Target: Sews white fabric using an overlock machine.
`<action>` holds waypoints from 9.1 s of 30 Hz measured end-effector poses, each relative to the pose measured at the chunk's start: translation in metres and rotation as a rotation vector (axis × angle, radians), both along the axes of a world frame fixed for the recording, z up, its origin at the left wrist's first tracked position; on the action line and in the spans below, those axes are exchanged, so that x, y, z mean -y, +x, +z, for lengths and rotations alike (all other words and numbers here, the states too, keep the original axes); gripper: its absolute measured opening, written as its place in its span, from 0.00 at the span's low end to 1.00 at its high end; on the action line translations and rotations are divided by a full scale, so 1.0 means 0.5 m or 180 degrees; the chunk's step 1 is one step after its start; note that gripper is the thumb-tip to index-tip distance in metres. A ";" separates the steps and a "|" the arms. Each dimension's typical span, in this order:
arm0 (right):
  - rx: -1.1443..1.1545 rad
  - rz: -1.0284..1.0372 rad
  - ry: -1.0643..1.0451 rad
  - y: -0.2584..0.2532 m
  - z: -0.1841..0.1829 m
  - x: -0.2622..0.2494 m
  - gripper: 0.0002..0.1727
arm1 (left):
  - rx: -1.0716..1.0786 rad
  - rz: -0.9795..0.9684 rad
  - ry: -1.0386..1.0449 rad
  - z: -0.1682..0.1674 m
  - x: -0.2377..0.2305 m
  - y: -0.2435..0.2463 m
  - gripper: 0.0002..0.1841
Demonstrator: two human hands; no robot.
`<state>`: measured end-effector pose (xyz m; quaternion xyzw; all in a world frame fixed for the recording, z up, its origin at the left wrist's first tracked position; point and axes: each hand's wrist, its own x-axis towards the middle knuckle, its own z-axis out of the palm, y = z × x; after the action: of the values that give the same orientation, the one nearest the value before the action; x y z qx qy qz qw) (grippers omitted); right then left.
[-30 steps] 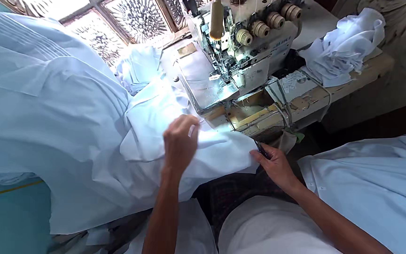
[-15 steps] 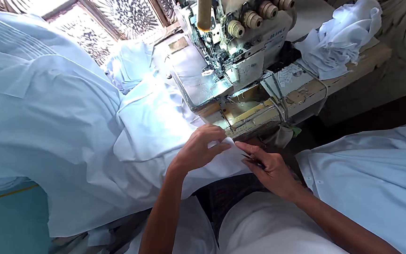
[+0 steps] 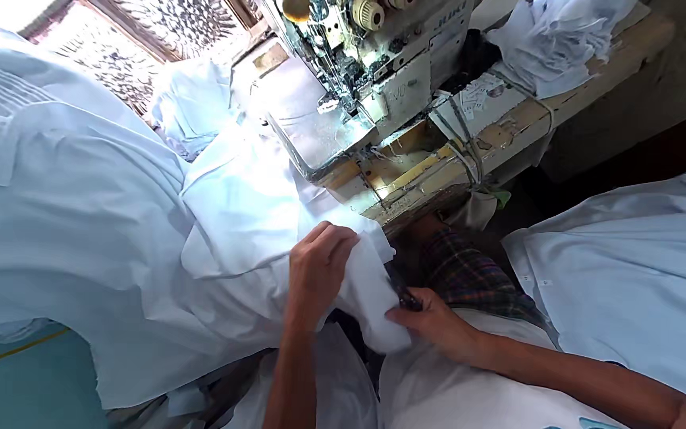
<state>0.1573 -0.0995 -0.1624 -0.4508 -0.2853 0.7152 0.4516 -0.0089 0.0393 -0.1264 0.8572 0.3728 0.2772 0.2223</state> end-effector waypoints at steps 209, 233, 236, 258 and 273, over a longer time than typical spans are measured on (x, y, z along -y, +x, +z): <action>0.6035 -0.0505 0.1637 0.400 -0.002 -0.344 0.09 | 0.1245 0.0191 0.0172 -0.067 0.030 0.082 0.07; 0.5671 -0.0718 0.1892 0.442 -0.012 -0.320 0.09 | 0.2165 -0.0456 -0.1668 -0.107 0.008 0.262 0.06; 0.5868 -0.0340 0.1919 0.439 0.003 -0.333 0.09 | 0.2185 -0.0393 -0.1750 -0.113 0.017 0.251 0.06; 0.6041 -0.1825 0.4307 0.377 0.001 -0.223 0.10 | 0.2492 -0.0248 -0.2513 -0.062 -0.029 0.333 0.10; 0.5795 -0.1562 0.4589 0.310 0.005 -0.203 0.09 | 0.3366 0.0006 -0.3614 -0.029 -0.033 0.339 0.10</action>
<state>0.3124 0.0020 -0.1597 -0.4778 -0.7444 -0.2999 0.3572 0.1607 0.0557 -0.1408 0.3653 0.3028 0.4161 0.7757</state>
